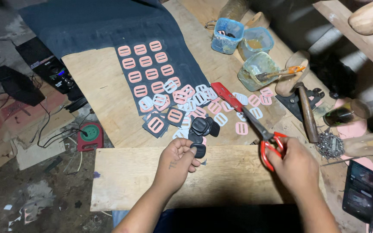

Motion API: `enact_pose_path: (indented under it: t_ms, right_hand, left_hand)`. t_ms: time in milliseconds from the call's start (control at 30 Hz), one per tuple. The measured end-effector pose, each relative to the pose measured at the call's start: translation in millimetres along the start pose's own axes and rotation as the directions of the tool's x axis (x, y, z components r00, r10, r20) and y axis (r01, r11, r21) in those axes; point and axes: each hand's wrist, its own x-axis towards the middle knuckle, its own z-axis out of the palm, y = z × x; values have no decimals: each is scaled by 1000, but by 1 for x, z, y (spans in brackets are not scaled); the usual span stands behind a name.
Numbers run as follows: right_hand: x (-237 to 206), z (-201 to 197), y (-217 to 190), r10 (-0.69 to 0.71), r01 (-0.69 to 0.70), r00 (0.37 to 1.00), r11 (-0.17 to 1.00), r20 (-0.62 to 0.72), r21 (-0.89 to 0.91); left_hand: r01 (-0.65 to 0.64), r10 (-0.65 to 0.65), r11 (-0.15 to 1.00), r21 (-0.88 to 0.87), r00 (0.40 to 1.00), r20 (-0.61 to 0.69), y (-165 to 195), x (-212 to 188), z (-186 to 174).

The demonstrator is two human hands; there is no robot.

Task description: The person uses a red utility knife to score a small black rubber piece, then switches to red-handled scissors to trim the edges into a rounded shape. They repeat the trimming on several similar pieces, placing finished pieces on the workbench. A hammer is briefly used to tap a piece.

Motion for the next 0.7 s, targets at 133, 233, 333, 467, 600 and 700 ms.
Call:
enact_pose_path:
  t_ms: [133, 233, 333, 467, 600, 700]
  right_hand:
    - [37, 12, 24, -112, 108, 988, 993, -111, -42]
    - [63, 28, 41, -190, 191, 976, 981, -110, 5]
    - [80, 42, 51, -133, 137, 988, 990, -83, 38]
    - [83, 49, 52, -198, 210, 970, 975, -142, 77]
    - [66, 42, 34, -324, 333, 876, 942, -357, -38]
    - [44, 42, 8, -351, 420, 798, 907, -491, 33]
  left_hand:
    - [-33, 46, 993, -115, 993, 106, -13, 4, -1]
    - [-92, 122, 978, -185, 980, 159, -18, 7, 3]
    - [-94, 109, 988, -120, 986, 123, -20, 6, 9]
    - [-131, 153, 978, -165, 980, 130, -21, 11, 15]
    - [-180, 196, 975, -127, 973, 122, -25, 19, 21]
    - [-234, 250, 963, -131, 960, 129, -27, 22, 29]
